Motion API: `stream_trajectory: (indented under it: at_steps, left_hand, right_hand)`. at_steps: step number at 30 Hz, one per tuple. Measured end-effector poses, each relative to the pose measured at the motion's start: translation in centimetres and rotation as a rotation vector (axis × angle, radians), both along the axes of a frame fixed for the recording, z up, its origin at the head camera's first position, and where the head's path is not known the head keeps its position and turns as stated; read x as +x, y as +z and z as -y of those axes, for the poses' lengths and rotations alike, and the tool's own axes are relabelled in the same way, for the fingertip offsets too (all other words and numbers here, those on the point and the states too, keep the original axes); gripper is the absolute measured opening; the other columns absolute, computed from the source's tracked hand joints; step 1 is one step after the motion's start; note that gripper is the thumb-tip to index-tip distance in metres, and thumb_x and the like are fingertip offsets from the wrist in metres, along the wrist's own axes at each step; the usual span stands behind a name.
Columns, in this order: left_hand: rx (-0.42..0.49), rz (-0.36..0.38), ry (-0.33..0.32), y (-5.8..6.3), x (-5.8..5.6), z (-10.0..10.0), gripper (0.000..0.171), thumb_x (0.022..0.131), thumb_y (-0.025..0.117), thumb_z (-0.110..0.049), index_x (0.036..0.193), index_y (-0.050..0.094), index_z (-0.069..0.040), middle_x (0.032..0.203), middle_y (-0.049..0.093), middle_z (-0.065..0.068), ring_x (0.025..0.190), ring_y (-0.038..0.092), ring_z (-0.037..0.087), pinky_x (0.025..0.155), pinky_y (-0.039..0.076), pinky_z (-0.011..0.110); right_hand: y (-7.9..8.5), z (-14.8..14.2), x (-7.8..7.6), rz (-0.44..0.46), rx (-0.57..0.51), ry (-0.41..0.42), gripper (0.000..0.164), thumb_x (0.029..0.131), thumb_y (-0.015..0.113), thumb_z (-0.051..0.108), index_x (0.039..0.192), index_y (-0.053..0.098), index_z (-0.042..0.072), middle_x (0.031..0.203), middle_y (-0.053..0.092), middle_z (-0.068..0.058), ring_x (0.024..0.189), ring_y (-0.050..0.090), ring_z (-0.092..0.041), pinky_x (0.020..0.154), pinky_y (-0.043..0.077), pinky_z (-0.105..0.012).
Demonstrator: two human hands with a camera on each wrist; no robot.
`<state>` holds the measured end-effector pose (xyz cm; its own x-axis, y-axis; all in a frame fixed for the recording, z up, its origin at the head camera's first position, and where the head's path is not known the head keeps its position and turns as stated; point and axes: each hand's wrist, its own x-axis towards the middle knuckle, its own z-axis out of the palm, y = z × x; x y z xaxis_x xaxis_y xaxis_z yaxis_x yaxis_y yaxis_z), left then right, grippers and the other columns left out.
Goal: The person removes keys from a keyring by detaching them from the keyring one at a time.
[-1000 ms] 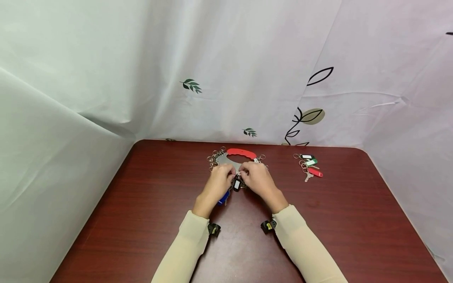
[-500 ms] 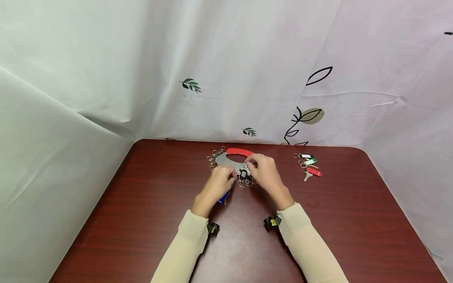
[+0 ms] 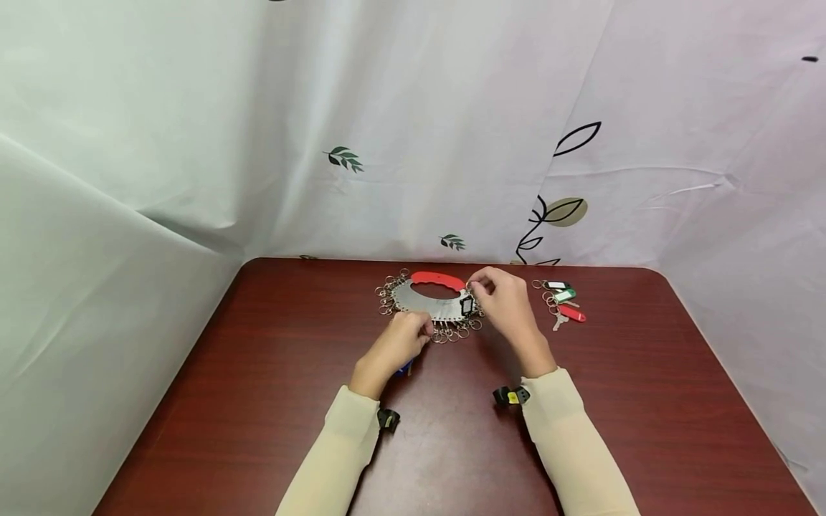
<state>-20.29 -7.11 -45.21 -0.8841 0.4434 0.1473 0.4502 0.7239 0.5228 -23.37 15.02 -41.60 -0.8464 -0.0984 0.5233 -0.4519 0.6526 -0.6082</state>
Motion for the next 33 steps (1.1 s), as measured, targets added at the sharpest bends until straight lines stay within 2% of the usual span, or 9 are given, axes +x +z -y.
stream_trajectory:
  at_steps: [6, 12, 15, 21, 26, 28, 33]
  left_hand:
    - [-0.012, 0.062, -0.037, 0.0, 0.0, 0.0, 0.012, 0.09, 0.07, 0.005, 0.089, 0.073, -0.007, 0.088, 0.073, 0.003, 0.085, 0.066, 0.017, 0.079, 0.056, 0.033]
    - [0.002, 0.022, -0.053, 0.3, 0.1, 0.2, 0.013, 0.091, 0.066, 0.005, 0.091, 0.073, -0.006, 0.088, 0.074, 0.003, 0.085, 0.067, 0.017, 0.079, 0.057, 0.034]
    - [0.047, -0.028, -0.022, 0.9, 0.1, 0.7, 0.012, 0.091, 0.066, 0.005, 0.093, 0.073, -0.005, 0.089, 0.074, 0.004, 0.083, 0.066, 0.018, 0.079, 0.057, 0.035]
    - [0.112, -0.112, 0.085, 2.2, 0.1, 2.1, 0.01, 0.092, 0.072, -0.001, 0.101, 0.072, -0.004, 0.097, 0.074, 0.008, 0.078, 0.062, 0.022, 0.076, 0.055, 0.037]
    - [0.074, -0.13, 0.113, 2.8, 0.1, 3.2, 0.02, 0.094, 0.073, -0.008, 0.113, 0.07, -0.004, 0.114, 0.073, 0.011, 0.099, 0.069, 0.027, 0.091, 0.057, 0.041]
    - [0.055, -0.135, 0.111, 2.8, 0.3, 3.6, 0.023, 0.095, 0.072, -0.01, 0.117, 0.069, -0.004, 0.118, 0.072, 0.012, 0.109, 0.068, 0.029, 0.097, 0.056, 0.044]
    - [0.003, -0.17, 0.104, 2.4, 1.2, 4.9, 0.027, 0.096, 0.07, -0.014, 0.121, 0.067, -0.005, 0.12, 0.07, 0.013, 0.116, 0.066, 0.03, 0.102, 0.053, 0.046]
  right_hand:
    - [0.1, -0.6, 0.0, 0.041, -0.01, -0.021, 0.007, 0.093, 0.07, 0.005, 0.09, 0.076, 0.008, 0.078, 0.072, -0.005, 0.066, 0.061, -0.017, 0.062, 0.05, -0.031]
    - [0.2, -1.2, 0.0, 0.06, -0.001, -0.02, 0.007, 0.093, 0.07, 0.006, 0.092, 0.076, 0.009, 0.079, 0.073, -0.005, 0.067, 0.061, -0.017, 0.063, 0.049, -0.03]
    - [0.4, -1.5, -0.1, 0.056, 0.011, -0.02, 0.007, 0.094, 0.07, 0.006, 0.093, 0.076, 0.009, 0.081, 0.074, -0.006, 0.068, 0.062, -0.018, 0.064, 0.049, -0.032]
    - [0.9, -2.7, 0.0, 0.043, 0.035, -0.044, 0.005, 0.096, 0.07, 0.007, 0.096, 0.076, 0.008, 0.085, 0.075, -0.007, 0.073, 0.064, -0.02, 0.068, 0.051, -0.035]
    - [1.0, -4.5, 0.2, 0.021, 0.05, -0.049, 0.004, 0.097, 0.07, 0.008, 0.096, 0.074, 0.009, 0.086, 0.075, -0.006, 0.077, 0.066, -0.02, 0.07, 0.052, -0.033]
    - [1.1, -5.3, 0.2, 0.017, 0.05, -0.041, 0.004, 0.097, 0.07, 0.008, 0.097, 0.073, 0.009, 0.087, 0.075, -0.007, 0.078, 0.067, -0.019, 0.07, 0.051, -0.029]
    - [1.5, -7.7, 0.4, 0.052, 0.053, -0.039, 0.004, 0.099, 0.068, 0.009, 0.1, 0.072, 0.01, 0.091, 0.075, -0.006, 0.08, 0.065, -0.01, 0.07, 0.046, -0.014]
